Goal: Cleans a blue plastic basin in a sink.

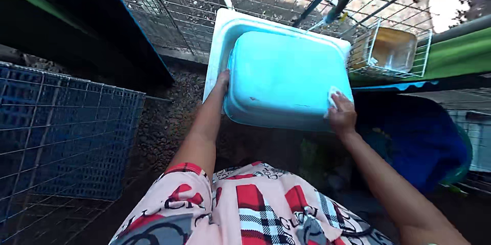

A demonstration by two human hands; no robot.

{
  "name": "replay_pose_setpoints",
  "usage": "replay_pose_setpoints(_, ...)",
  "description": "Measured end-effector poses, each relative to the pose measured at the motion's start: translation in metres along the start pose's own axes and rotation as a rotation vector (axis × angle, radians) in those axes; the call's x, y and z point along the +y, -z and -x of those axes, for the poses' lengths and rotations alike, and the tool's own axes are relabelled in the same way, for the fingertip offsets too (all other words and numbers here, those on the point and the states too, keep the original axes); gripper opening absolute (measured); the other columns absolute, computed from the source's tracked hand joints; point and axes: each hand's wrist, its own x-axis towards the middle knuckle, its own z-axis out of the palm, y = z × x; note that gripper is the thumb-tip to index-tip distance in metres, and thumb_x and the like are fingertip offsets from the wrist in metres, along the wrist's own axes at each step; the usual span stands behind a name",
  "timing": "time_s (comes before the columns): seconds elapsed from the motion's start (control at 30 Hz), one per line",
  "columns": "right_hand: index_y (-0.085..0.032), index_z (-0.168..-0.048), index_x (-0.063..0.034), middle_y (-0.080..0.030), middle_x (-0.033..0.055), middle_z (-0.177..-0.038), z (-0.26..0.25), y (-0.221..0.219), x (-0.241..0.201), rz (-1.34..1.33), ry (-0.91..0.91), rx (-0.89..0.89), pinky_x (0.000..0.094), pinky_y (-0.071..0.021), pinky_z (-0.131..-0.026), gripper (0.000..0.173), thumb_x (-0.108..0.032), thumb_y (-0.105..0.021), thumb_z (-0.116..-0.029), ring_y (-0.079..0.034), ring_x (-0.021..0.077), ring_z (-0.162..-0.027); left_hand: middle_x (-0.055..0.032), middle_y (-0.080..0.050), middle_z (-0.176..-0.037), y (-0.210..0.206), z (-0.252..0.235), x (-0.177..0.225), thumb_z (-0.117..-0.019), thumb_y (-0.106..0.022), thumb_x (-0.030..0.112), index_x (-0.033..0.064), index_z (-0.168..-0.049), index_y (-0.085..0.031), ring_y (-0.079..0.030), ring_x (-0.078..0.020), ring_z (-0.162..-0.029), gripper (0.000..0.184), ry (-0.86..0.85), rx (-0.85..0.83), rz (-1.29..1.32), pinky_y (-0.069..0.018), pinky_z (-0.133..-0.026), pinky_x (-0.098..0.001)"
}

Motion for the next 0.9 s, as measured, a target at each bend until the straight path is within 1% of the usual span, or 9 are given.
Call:
replay_pose_setpoints(0.17, -0.063, -0.136, 0.0023, -0.061, 0.022, -0.143, -0.042, -0.105, -0.207, 0.112, 0.32, 0.121, 0.0546, -0.0439, -0.112, 0.048, -0.027, -0.05, -0.1013, -0.057, 0.0369, -0.134, -0.0249, -0.058, -0.136, -0.001, 0.001, 0.003, -0.1123, -0.031, 0.044, -0.0003, -0.14, -0.053, -0.059, -0.0341, -0.122, 0.057, 0.052, -0.037, 0.047, -0.0487, -0.102, -0.0539)
replay_pose_setpoints(0.27, -0.06, -0.135, 0.0096, -0.056, 0.0287, -0.145, -0.106, -0.116, -0.288, 0.199, 0.269, -0.227, 0.0556, -0.0356, -0.118, 0.044, -0.021, -0.048, -0.1057, -0.05, 0.0412, -0.141, -0.0271, -0.052, -0.145, 0.005, 0.01, 0.019, -0.1136, -0.025, 0.042, -0.0056, -0.144, -0.05, -0.052, -0.0348, -0.134, 0.061, 0.012, -0.116, -0.102, -0.0408, -0.111, -0.0513)
replay_pose_setpoints(0.33, -0.064, -0.13, 0.0072, -0.059, 0.0254, -0.143, -0.108, -0.115, -0.294, 0.18, 0.301, -0.335, 0.0545, -0.0334, -0.119, 0.038, -0.016, -0.048, -0.1042, -0.05, 0.0387, -0.141, -0.0284, -0.05, -0.147, 0.008, 0.012, 0.007, -0.114, -0.022, 0.041, -0.008, -0.143, -0.049, -0.049, -0.0356, -0.138, 0.063, -0.012, -0.153, -0.169, -0.038, -0.115, -0.0506)
replay_pose_setpoints(0.43, -0.059, -0.141, 0.001, -0.051, 0.0218, -0.152, -0.067, -0.094, -0.232, 0.066, 0.369, -0.152, 0.0554, -0.0331, -0.121, 0.044, -0.019, -0.046, -0.1036, -0.046, 0.0374, -0.145, -0.0288, -0.055, -0.139, 0.002, 0.004, 0.008, -0.113, -0.024, 0.045, -0.006, -0.14, -0.051, -0.056, -0.0374, -0.128, 0.064, 0.044, -0.116, -0.019, -0.0458, -0.106, -0.0546)
replay_pose_setpoints(0.53, -0.053, -0.146, 0.004, -0.048, 0.0264, -0.154, -0.015, -0.076, -0.168, 0.137, 0.431, -0.022, 0.0584, -0.0347, -0.119, 0.05, -0.02, -0.045, -0.1028, -0.045, 0.0413, -0.145, -0.0303, -0.051, -0.143, 0.002, 0.008, 0.01, -0.1132, -0.024, 0.045, -0.0057, -0.145, -0.047, -0.052, -0.0394, -0.132, 0.064, 0.047, -0.138, 0.04, -0.0431, -0.108, -0.0565)
replay_pose_setpoints(0.63, -0.057, -0.142, 0.0048, -0.05, 0.028, -0.151, -0.057, -0.079, -0.205, 0.125, 0.417, -0.177, 0.0611, -0.0345, -0.118, 0.048, -0.02, -0.047, -0.1017, -0.045, 0.0459, -0.143, -0.0306, -0.048, -0.148, 0.004, 0.011, 0.012, -0.1134, -0.023, 0.044, -0.0064, -0.147, -0.045, -0.049, -0.0399, -0.137, 0.064, 0.043, -0.159, 0.027, -0.0397, -0.112, -0.0568)
replay_pose_setpoints(0.73, -0.056, -0.145, -0.0009, -0.039, 0.0258, -0.16, -0.163, -0.104, -0.258, 0.156, 0.242, -0.489, 0.0599, -0.0239, -0.123, 0.046, -0.021, -0.045, -0.1053, -0.03, 0.0452, -0.152, -0.0304, -0.05, -0.145, 0.006, 0.014, 0.014, -0.1136, -0.022, 0.043, -0.0062, -0.146, -0.046, -0.051, -0.039, -0.134, 0.064, 0.063, -0.175, 0.058, -0.0417, -0.11, -0.0554)
replay_pose_setpoints(0.8, -0.057, -0.144, 0.0001, -0.036, 0.0252, -0.162, -0.221, -0.124, -0.267, 0.204, 0.137, -0.522, 0.0599, -0.0208, -0.124, 0.046, -0.022, -0.044, -0.1058, -0.025, 0.0436, -0.154, -0.0305, -0.051, -0.143, 0.005, 0.011, 0.016, -0.1138, -0.023, 0.042, -0.0064, -0.145, -0.046, -0.053, -0.0389, -0.132, 0.062, 0.055, -0.176, 0.093, -0.0428, -0.108, -0.0553)
replay_pose_setpoints(0.9, -0.062, -0.136, 0.0034, -0.038, 0.0273, -0.16, -0.194, -0.12, -0.277, 0.259, 0.148, -0.497, 0.0607, -0.023, -0.123, 0.042, -0.017, -0.051, -0.1018, -0.027, 0.0441, -0.153, -0.0298, -0.052, -0.142, 0.005, 0.012, 0.014, -0.1138, -0.022, 0.043, -0.0064, -0.143, -0.049, -0.054, -0.0379, -0.13, 0.063, 0.065, -0.182, 0.085, -0.0432, -0.108, -0.0548)
